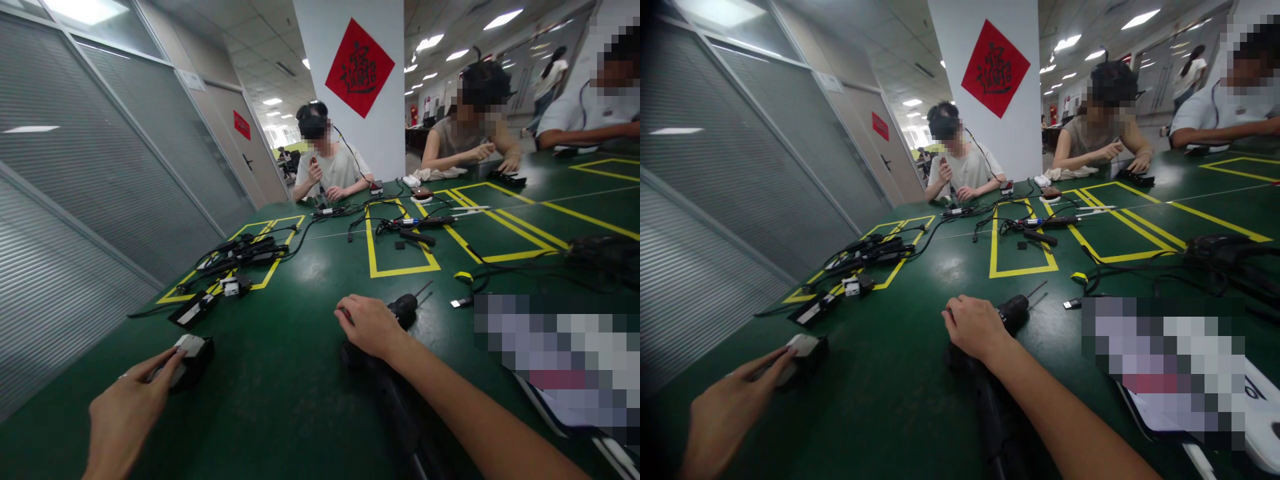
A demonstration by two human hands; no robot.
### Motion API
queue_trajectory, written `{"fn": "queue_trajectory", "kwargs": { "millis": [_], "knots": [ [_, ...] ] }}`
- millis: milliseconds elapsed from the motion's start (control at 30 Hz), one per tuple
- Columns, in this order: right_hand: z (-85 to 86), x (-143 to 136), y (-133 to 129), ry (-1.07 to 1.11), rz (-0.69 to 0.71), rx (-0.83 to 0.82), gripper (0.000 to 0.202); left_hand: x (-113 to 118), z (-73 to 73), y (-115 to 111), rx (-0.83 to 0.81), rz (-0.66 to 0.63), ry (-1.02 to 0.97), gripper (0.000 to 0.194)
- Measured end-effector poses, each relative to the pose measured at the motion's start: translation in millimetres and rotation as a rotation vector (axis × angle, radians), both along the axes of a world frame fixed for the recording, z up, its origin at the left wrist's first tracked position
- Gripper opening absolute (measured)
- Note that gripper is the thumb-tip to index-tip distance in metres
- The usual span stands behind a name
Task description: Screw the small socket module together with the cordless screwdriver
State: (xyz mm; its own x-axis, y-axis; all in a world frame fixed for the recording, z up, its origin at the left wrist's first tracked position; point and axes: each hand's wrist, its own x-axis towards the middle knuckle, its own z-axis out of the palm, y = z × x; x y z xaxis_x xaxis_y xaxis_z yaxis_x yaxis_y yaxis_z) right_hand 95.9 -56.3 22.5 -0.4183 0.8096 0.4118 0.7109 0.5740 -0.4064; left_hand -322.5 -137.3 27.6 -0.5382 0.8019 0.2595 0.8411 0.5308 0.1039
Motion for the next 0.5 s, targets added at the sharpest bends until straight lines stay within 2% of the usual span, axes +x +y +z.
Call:
{"fn": "queue_trajectory", "kwargs": {
  "millis": [133, 233, 333, 500],
  "knots": [
    [0.6, 0, -1, 0.0, 0.002, -0.004, 0.03, -8, -3.9, 1, 0.043, -0.019, -0.008, 0.051],
    [0.2, 0, -2, 0.002, 0.008, -0.008, 0.03, -8, -2.7, 2, 0.061, -0.013, -0.063, 0.054],
    [0.4, 1, -1, 0.002, 0.007, -0.01, 0.03, -1, -0.1, 1, 0.107, 0.016, -0.095, 0.056],
    [1.0, 1, -1, 0.0, 0.005, -0.01, 0.03, 15, -1.0, 1, 0.141, -0.034, -0.109, 0.052]
  ]
}}
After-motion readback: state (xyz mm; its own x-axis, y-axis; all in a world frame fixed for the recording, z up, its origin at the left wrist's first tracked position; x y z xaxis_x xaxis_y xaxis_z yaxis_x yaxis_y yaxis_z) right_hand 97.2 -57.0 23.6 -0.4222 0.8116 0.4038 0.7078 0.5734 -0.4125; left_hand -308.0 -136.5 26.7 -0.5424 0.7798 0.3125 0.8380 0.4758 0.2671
